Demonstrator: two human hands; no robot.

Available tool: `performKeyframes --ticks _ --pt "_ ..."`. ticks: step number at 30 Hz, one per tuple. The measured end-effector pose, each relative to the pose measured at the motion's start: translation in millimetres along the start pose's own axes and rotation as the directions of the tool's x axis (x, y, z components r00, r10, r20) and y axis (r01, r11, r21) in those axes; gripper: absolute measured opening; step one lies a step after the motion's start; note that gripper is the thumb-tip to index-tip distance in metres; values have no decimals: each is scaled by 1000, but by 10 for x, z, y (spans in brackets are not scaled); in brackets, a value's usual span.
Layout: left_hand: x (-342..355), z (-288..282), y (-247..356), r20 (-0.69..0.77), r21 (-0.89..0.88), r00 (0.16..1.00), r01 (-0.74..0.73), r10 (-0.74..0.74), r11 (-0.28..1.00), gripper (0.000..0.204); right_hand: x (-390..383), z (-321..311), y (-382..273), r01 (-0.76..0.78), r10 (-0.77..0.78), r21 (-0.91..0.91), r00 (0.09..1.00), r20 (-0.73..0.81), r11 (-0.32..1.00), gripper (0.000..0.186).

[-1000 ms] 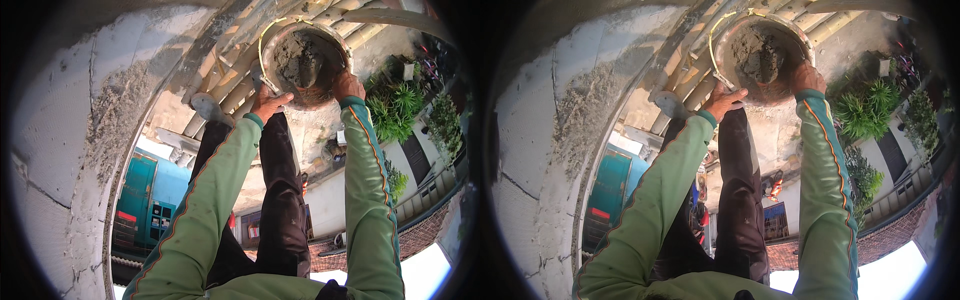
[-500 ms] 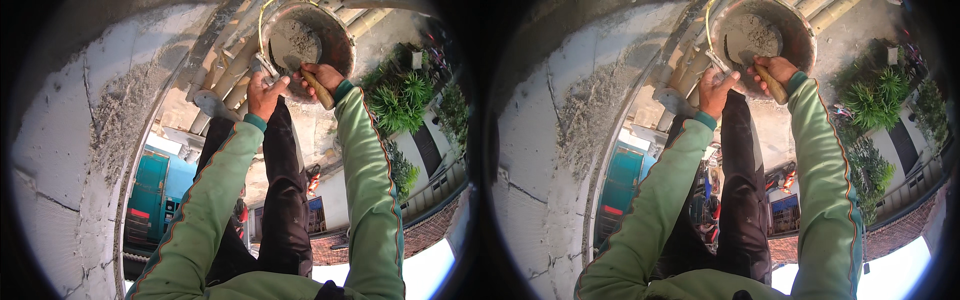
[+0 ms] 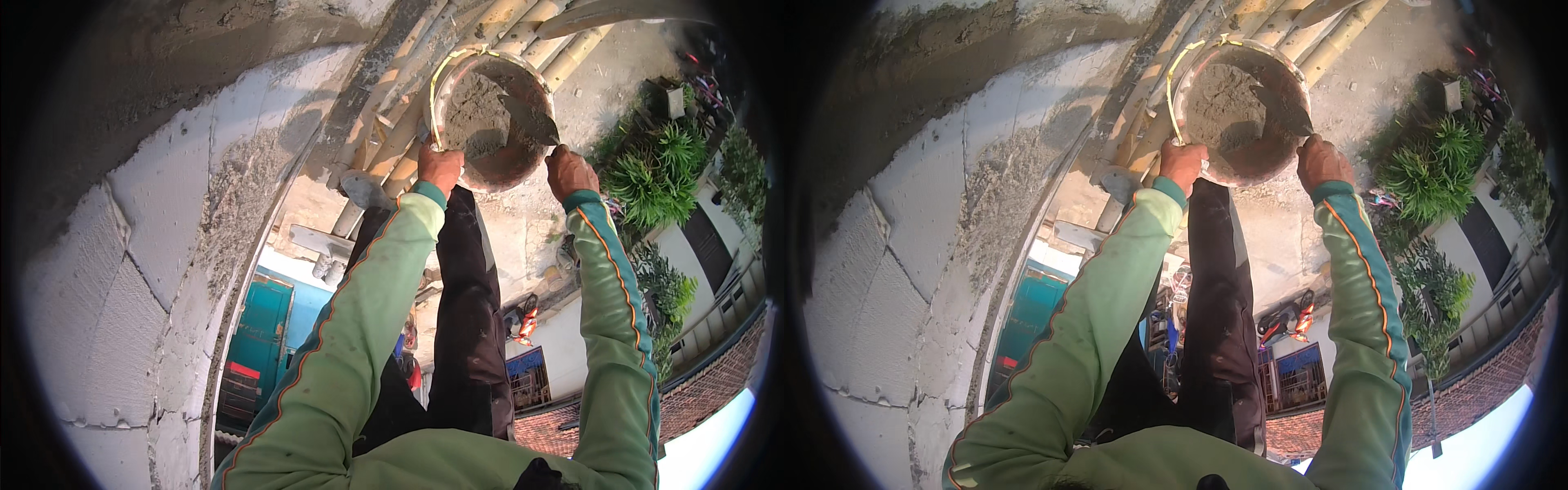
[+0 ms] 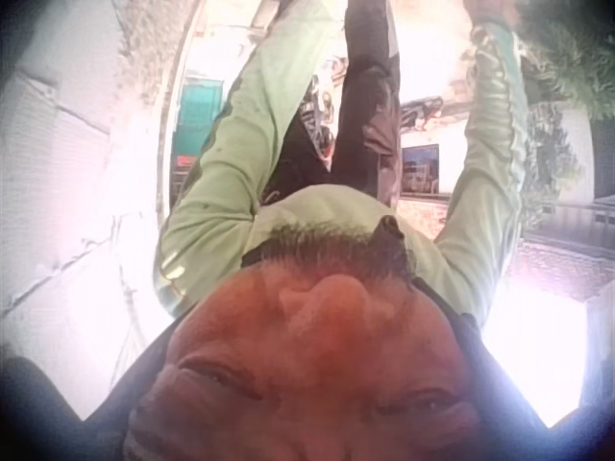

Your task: The person scoops cement from a bucket using a trowel and applies it to the vertical joints of a concrete block wall. They smooth the cement into the gaps between the blocks and occasionally use a wooden plank to check the alignment of the wall surface.

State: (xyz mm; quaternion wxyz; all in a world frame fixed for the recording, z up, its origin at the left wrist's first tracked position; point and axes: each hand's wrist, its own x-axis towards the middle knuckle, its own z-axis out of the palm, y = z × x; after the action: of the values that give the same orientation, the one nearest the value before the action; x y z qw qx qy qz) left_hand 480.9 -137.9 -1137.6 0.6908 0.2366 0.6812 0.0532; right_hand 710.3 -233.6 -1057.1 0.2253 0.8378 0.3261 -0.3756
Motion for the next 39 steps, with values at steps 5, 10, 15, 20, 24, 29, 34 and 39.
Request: performKeyframes --ticks 5,10,15,20,24,29,34,39 --pt "-1112 -717 365 89 387 909 -408 407 827 69 -545 -265 -474 180 -184 43 970 157 983 29" --pt "-2315 -1355 1230 127 413 901 -428 414 804 91 -1665 -352 -1206 333 -516 570 835 192 751 34" --pt "-3274 -2102 1652 47 213 976 -217 212 953 45 -2541 -871 -1094 385 -595 624 787 163 680 36" --pt "-3936 -2458 1807 -28 -161 978 -209 207 965 40 -3379 -1526 -1396 414 -626 670 774 98 617 44" --pt "-4073 -2818 1774 4 -237 998 -55 58 970 30 -4161 -2099 -1291 6 -754 990 649 105 143 22" --pt "-4476 -2909 1962 -58 -279 998 -5 -12 960 20 -4998 -2611 -1067 -296 -714 884 697 -58 -361 32" --pt "-4505 -3323 1661 -84 -310 994 40 -70 950 22 -5719 -2978 -1071 6 -280 637 895 -348 -771 39" --pt "-4700 -3592 1486 -131 -283 991 2 -40 959 23 -5896 -3161 -1580 454 201 484 850 -487 -748 43"
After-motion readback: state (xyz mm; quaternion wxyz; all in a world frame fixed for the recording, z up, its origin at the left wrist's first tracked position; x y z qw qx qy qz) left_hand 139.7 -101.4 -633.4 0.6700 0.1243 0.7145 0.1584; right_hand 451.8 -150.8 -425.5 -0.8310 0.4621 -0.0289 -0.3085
